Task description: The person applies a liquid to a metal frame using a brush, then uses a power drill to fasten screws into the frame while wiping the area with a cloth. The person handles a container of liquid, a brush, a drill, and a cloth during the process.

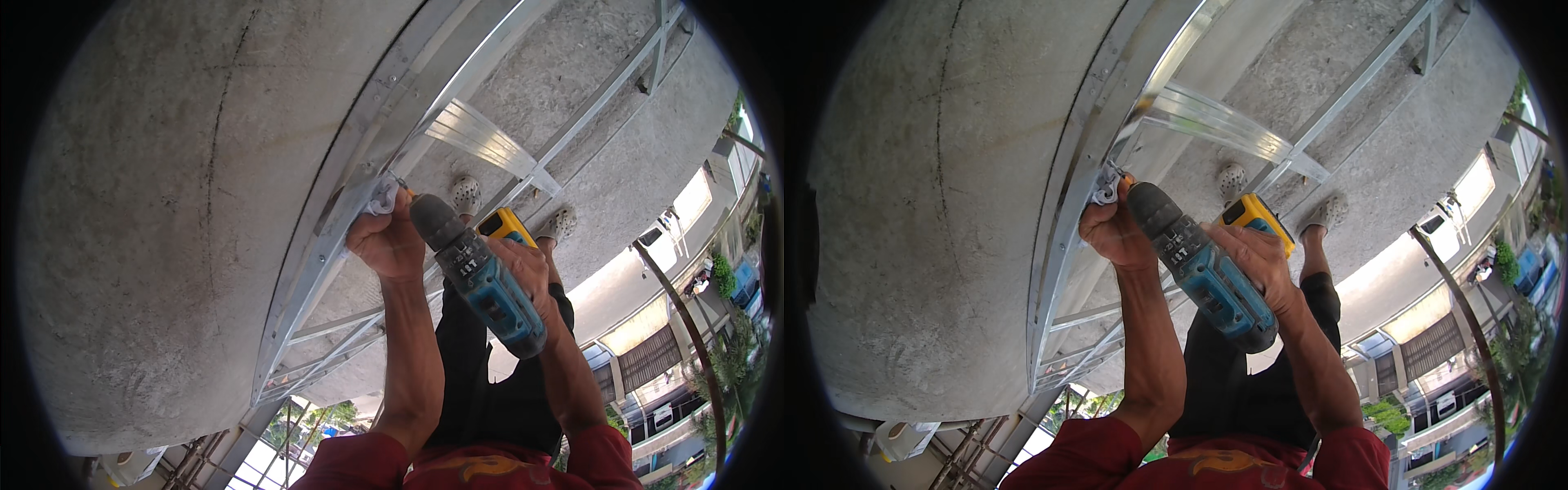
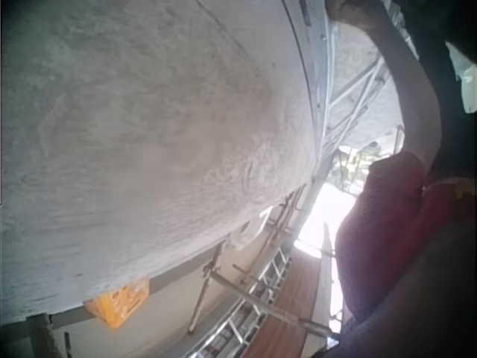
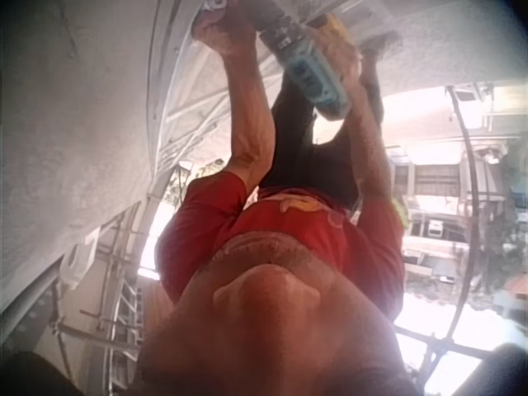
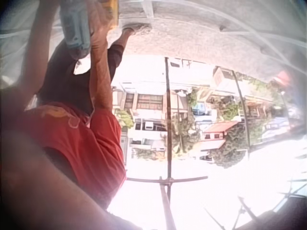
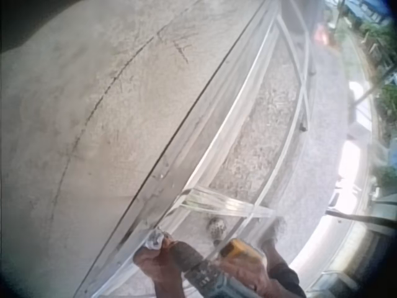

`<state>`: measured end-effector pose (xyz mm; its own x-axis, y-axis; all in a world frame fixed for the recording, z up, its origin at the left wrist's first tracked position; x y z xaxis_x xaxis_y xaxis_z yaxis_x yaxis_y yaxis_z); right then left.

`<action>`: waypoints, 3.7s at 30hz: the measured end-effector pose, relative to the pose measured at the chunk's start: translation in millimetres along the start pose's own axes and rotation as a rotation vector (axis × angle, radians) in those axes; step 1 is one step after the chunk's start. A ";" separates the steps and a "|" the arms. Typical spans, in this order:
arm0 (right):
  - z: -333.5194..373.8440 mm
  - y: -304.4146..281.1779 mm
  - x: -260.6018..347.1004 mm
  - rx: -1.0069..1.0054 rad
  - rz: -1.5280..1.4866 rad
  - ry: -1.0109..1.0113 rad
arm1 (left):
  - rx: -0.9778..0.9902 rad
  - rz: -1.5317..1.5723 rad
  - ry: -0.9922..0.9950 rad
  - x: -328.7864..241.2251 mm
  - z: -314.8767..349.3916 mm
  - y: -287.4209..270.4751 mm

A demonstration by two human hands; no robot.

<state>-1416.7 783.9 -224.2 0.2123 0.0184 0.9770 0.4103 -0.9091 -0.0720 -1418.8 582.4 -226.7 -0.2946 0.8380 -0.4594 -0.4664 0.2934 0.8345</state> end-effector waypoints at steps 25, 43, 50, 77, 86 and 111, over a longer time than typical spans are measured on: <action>31.6 -44.8 36.6 0.046 0.274 0.337 | -0.093 0.013 -0.003 -4.1 3.9 -5.5; 1.9 -4.4 77.6 -0.100 -0.002 0.441 | 0.028 -0.064 0.044 2.9 -5.6 -8.4; 3.4 7.0 78.8 -0.109 0.120 0.344 | -0.026 -0.072 0.029 3.5 -3.2 -8.5; -15.0 15.1 102.8 -0.027 0.120 0.308 | -0.055 -0.136 0.064 9.5 -5.4 -24.7; -5.6 9.5 84.3 -0.057 -0.038 0.412 | -0.305 -0.051 -0.116 14.3 23.5 -27.0; 46.9 -128.0 125.2 0.236 0.341 0.297 | -0.486 0.429 0.035 72.9 -3.6 67.8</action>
<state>-1401.0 922.1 -102.0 0.1215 -0.4129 0.9026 0.5579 -0.7237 -0.4062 -1474.9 661.7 -204.7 -0.5620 0.8164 -0.1326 -0.6229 -0.3123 0.7173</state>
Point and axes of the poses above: each hand's wrist, its own z-axis away from the middle knuckle, its own y-axis out of the palm, x = y × z, the point moved 1 cm from there along -z, towards the middle knuckle, and after that the axes turned 1 degree about -x, right-handed, at the moved point
